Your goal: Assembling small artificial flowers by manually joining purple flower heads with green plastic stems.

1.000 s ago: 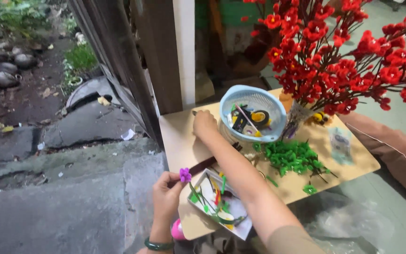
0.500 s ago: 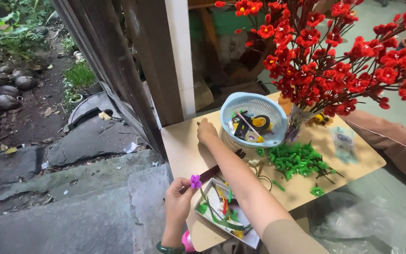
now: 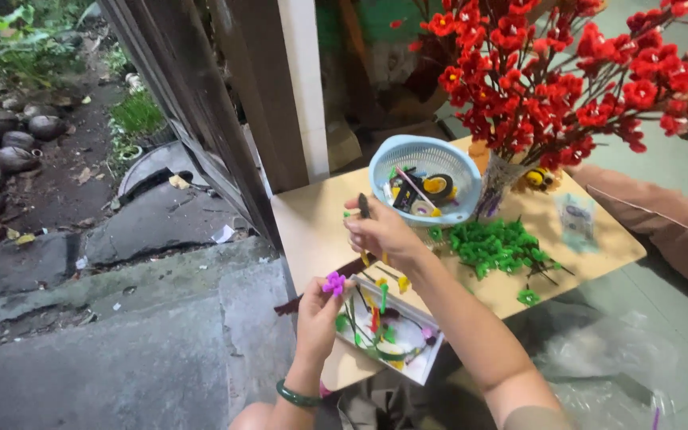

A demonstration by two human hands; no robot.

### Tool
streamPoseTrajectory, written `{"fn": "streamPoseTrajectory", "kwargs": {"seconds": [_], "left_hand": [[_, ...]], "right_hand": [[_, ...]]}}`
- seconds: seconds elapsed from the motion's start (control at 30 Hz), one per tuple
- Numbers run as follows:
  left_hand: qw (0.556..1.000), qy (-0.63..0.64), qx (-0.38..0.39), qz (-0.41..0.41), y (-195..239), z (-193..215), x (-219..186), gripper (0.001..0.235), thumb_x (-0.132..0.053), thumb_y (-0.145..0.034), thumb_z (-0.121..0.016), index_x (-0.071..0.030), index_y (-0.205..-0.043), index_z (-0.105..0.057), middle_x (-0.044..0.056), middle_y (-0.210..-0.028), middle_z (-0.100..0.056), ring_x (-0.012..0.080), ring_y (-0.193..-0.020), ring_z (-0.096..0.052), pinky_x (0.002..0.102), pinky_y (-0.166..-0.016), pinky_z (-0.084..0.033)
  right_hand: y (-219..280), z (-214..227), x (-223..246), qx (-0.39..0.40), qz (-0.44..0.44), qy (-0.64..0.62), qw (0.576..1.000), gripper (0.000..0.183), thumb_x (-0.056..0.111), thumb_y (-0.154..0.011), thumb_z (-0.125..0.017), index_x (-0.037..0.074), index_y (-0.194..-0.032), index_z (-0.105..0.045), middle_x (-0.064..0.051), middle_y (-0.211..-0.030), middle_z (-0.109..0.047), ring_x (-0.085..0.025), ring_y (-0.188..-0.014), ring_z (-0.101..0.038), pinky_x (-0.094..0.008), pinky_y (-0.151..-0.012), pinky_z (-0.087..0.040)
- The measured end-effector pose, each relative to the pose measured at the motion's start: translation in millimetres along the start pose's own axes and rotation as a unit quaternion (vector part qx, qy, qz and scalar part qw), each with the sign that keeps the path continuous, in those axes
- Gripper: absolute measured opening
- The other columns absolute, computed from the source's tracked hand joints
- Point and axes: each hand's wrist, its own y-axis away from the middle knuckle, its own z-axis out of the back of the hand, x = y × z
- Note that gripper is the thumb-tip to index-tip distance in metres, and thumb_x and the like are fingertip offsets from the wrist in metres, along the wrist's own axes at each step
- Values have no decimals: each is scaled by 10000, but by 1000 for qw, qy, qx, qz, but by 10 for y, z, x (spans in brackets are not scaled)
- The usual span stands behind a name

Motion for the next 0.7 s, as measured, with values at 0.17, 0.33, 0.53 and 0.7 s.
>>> {"fn": "streamPoseTrajectory", "kwargs": {"seconds": [0.17,0.33,0.53,0.7], "left_hand": [[999,-29,29,32,289,-167,157,147,-149,-1012,-522,-145,-903,-422,-3,-800,-463,129,-742,-454,302,-742,-409],[998,-40,27,26,526,-370,263,40,-130,-980,-550,-135,-1001,-517,44,-862,-611,183,-876,-547,347,-867,-429],[992,-103,60,-29,683,-349,214,154,-134,-961,-604,-127,-1109,-562,106,-1076,-712,242,-1076,-613,395,-1036,-410],[957,-211,8,-200,773,-250,265,351,-239,-931,-790,-137,-846,-465,44,-783,-455,233,-789,-530,353,-832,-434]], "right_hand": [[762,174,-353,-35,62,-22,997,442,-59,-907,-601,-16,-1331,-486,-80,-908,-593,-152,-665,-591,-285,-599,-503],[1123,305,-754,-21,122,-22,992,410,-71,-911,-568,6,-1303,-475,-130,-910,-570,-183,-633,-578,-310,-516,-511],[1371,423,-890,-27,181,56,981,438,-64,-897,-597,-6,-1322,-509,-146,-901,-577,-171,-582,-597,-260,-390,-529],[1479,422,-994,-23,184,71,980,432,-67,-894,-623,-20,-1311,-522,-150,-913,-578,-164,-555,-588,-240,-373,-506]]}}
